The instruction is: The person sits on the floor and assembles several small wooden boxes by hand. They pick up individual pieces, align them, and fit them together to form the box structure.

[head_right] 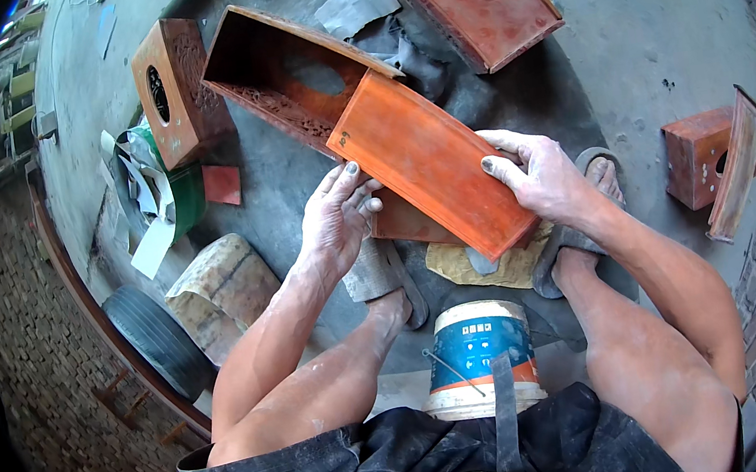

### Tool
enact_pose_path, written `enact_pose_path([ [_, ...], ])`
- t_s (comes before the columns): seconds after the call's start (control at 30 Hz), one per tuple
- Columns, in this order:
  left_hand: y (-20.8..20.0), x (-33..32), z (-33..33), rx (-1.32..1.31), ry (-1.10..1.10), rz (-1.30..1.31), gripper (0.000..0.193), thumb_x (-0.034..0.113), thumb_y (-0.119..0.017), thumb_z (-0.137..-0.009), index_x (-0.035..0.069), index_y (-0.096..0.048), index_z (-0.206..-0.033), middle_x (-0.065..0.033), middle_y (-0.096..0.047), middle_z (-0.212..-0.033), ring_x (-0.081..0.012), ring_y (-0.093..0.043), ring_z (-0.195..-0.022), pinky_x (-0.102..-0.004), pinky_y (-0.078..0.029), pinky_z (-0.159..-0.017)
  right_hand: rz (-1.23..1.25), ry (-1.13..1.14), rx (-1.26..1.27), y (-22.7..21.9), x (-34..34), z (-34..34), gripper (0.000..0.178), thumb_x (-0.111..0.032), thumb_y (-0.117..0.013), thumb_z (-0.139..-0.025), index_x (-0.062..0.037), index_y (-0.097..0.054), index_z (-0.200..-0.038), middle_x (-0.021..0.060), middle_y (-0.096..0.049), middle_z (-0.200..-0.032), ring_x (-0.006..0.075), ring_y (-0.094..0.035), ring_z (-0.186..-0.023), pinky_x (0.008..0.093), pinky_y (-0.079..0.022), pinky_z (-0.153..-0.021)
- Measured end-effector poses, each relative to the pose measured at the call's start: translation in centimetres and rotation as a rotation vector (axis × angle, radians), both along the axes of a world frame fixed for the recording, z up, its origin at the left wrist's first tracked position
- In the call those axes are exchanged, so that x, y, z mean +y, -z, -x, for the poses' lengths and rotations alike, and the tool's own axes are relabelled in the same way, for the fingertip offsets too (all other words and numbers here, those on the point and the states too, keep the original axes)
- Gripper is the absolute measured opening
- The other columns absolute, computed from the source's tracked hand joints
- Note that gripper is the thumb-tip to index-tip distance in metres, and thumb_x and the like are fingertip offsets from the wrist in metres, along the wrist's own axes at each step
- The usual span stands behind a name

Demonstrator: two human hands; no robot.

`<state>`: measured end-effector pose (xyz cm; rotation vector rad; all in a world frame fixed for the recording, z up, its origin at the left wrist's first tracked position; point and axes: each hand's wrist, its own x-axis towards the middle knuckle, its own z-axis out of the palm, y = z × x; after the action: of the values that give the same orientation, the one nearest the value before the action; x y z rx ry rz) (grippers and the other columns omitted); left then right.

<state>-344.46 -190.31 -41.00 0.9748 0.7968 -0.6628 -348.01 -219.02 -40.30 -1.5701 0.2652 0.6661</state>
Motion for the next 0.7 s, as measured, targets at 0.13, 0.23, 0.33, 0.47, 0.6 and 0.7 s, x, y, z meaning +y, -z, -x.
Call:
enact_pose_path([
  [0.13,-0.2,0.0,0.0,-0.005,-0.003,0.013,0.028,0.016,-0.064,-0.1,0.0,-0.058,-0.121,-0.0076,-0.066,-0.11,-0.018,-0.065,-0.096,-0.0295,-0.054,-0.072,0.017,0.026,0.019,0.1,0.3,0.2,0.038,-0.007,-0.059,-0.1,0.0042,-0.057,-0.136,0.0092,-0.07,-0.115,0.011,-0.063,-0.102,0.0286,-0.051,-0.092],
  [0.23,-0.3,0.0,0.0,0.002,0.002,0.006,0.029,0.017,-0.064,-0.1,-0.001,-0.058,-0.122,-0.0077,-0.066,-0.111,-0.0178,-0.065,-0.096,-0.0292,-0.054,-0.072,-0.002,0.033,0.043,-0.5,0.4,0.2,0.039,-0.006,-0.059,-0.1,0.0056,-0.056,-0.137,0.0091,-0.069,-0.118,0.0114,-0.062,-0.105,0.028,-0.05,-0.094],
  [0.33,-0.3,0.1,-0.1,0.001,0.009,0.001,0.03,0.016,-0.064,-0.1,-0.001,-0.058,-0.123,-0.0079,-0.066,-0.111,-0.0174,-0.065,-0.096,-0.0287,-0.054,-0.072,-0.066,0.076,0.075,-0.6,0.5,0.2,0.039,-0.006,-0.06,-0.1,0.0074,-0.055,-0.137,0.0093,-0.067,-0.122,0.0118,-0.061,-0.108,0.0276,-0.049,-0.097],
  [0.47,-0.6,0.4,-0.3,-0.009,0.006,0.01,0.032,0.016,-0.065,-0.099,-0.002,-0.057,-0.125,-0.0079,-0.066,-0.111,-0.017,-0.065,-0.096,-0.0279,-0.053,-0.072,-0.059,0.074,0.077,-0.6,0.6,0.3,0.041,-0.006,-0.061,-0.1,0.0072,-0.053,-0.139,0.0094,-0.065,-0.125,0.0122,-0.06,-0.112,0.0273,-0.048,-0.099],
  [0.6,-0.3,0.4,-0.1,-0.014,0.005,0.014,0.036,0.017,-0.065,-0.1,-0.004,-0.055,-0.128,-0.0092,-0.066,-0.113,-0.0174,-0.065,-0.097,-0.0279,-0.054,-0.073,-0.015,0.056,0.096,-0.9,0.7,0.1,0.042,-0.006,-0.06,-0.101,0.0067,-0.053,-0.14,0.0101,-0.065,-0.127,0.0124,-0.06,-0.113,0.027,-0.047,-0.1],
  [0.7,-0.4,0.5,0.0,-0.017,0.007,0.003,0.035,0.017,-0.065,-0.1,-0.005,-0.056,-0.126,-0.01,-0.066,-0.113,-0.0176,-0.065,-0.098,-0.0282,-0.054,-0.073,0.026,0.035,0.087,-0.7,0.6,0.1,0.043,-0.007,-0.06,-0.1,0.0064,-0.053,-0.14,0.0104,-0.065,-0.128,0.0129,-0.06,-0.115,0.0275,-0.047,-0.101],
])
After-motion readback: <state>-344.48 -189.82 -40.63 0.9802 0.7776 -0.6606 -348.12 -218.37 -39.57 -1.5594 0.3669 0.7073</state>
